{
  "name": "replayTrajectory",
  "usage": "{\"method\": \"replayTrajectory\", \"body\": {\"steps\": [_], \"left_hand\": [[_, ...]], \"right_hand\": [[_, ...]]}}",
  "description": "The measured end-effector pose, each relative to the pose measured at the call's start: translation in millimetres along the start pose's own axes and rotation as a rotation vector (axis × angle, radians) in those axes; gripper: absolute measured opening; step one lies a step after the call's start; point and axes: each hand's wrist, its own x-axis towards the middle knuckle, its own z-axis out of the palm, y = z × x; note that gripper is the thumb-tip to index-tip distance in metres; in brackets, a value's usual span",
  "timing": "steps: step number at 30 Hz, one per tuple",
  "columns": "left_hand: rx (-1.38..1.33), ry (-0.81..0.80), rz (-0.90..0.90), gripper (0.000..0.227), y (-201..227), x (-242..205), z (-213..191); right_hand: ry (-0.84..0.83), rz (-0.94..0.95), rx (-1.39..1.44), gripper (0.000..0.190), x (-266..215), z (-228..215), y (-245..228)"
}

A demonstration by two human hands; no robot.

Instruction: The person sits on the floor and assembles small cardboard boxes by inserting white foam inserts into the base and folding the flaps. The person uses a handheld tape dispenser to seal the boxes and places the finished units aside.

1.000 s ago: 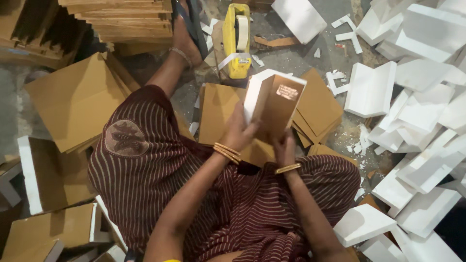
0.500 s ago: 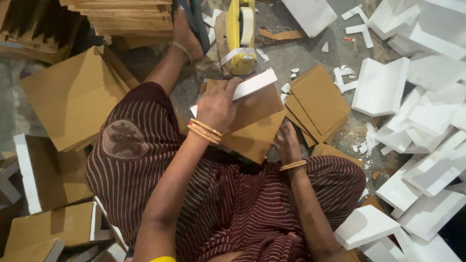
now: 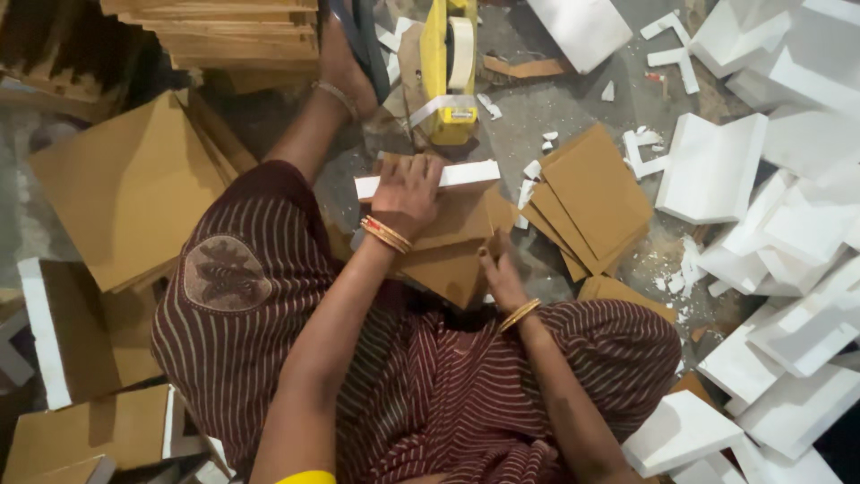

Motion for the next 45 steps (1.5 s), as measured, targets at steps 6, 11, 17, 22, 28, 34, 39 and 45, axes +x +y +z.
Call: {"method": "replayTrajectory", "body": {"steps": [6, 11, 17, 22, 28, 34, 39, 45], "left_hand": [[0.072, -0.057, 0.045, 0.040, -3.8, -5.0, -4.5], [0.043, -0.151, 0.050, 0.047, -7.6, -4.6, -14.1], [0.129, -0.044, 0.076, 0.051, -1.6, -5.3, -1.5], [0.053, -0.106, 0.074, 0.046, -4.3, -15.3, 5.9], [0.016, -0.059, 0.083, 0.053, -4.5, -18.8, 5.2], [0.034, -0.028, 0.115, 0.059, -7.2, -14.1, 1.2], [-0.001, 0.010, 0.084, 0.051, -11.7, -6.5, -6.9], [0.018, -0.037, -0.010, 0.046, -15.2, 15.7, -15.3]], "right_hand": [[-0.003, -0.031, -0.069, 0.089, -18.7, 10.4, -26.0], [-0.007, -0.039, -0.028, 0.087, -28.6, 14.9, -43.2], [-0.062, -0.015, -0.302, 0.069, -24.6, -21.3, -92.4], [0.099, 0.071, -0.496, 0.031, 15.1, -85.0, -140.0], [0.135, -0.137, 0.011, 0.032, 148.0, -82.0, -176.5], [-0.020, 0.009, 0.138, 0.029, 215.8, -43.5, -189.4], [-0.052, -0.137, 0.441, 0.019, 167.1, -52.8, -183.2], [-0.112, -0.035, 0.476, 0.018, 98.4, -44.1, -145.0]]}}
